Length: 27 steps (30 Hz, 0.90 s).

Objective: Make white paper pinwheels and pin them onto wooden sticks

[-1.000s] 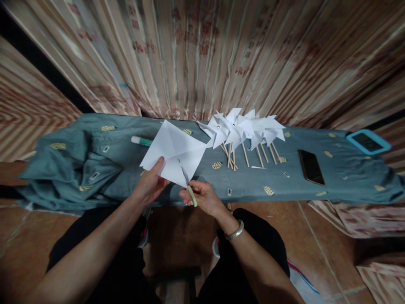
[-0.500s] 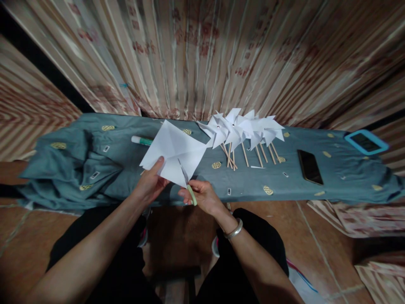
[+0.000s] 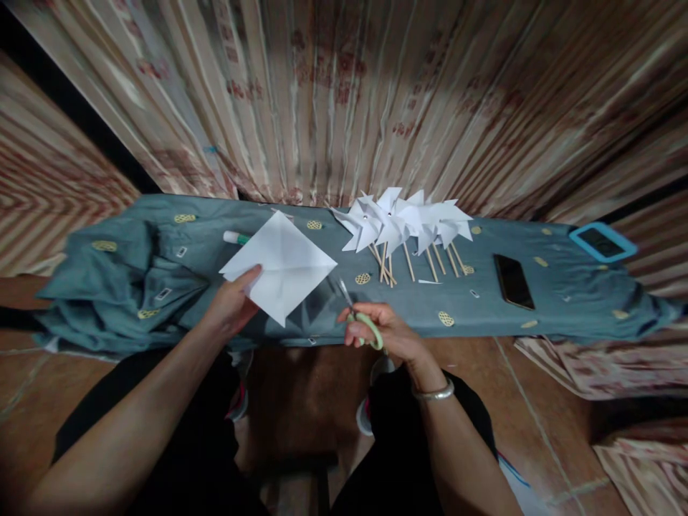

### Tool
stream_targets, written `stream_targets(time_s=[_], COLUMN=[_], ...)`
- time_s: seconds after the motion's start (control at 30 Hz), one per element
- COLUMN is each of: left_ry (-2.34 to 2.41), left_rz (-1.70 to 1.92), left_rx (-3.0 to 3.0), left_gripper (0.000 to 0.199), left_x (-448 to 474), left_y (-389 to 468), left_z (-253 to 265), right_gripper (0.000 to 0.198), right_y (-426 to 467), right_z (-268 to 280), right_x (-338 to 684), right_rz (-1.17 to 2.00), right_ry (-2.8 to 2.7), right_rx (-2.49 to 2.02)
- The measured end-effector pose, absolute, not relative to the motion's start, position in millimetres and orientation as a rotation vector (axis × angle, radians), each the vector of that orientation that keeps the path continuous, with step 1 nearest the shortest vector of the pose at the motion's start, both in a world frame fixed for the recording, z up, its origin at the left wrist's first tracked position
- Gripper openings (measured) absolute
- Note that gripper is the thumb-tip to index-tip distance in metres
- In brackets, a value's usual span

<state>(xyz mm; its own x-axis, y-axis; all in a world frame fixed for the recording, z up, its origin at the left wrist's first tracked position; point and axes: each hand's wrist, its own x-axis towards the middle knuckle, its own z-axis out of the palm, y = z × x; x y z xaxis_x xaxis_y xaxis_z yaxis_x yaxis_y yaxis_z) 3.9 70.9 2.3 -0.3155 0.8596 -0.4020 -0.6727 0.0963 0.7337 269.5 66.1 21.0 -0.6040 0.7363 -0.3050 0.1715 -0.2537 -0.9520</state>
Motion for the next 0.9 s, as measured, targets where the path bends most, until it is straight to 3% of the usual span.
stream_targets(time_s=[0.23,0.57,0.9], left_ry=[1.145,1.140,0.749], left_rz=[1.316,1.044,1.114], left_rx=[0.418,0.615,0.528], left_gripper=[0.021,0.037,0.068], left_x=[9.4,24.6,36.9], left_y=[57.0,44.7,41.3], left_z=[-1.6,-5.8,-3.0], right_gripper=[0.046,0.042,0.041], right_y=[78.9,78.6,89.6], right_z=[28.8,14.7,-1.0], right_x=[277.2,245.1,228.1], right_rz=[1.274,1.660,1.230], right_ry=[-1.427,-1.408,-0.889], right_rx=[-1.286,-1.234,-1.189])
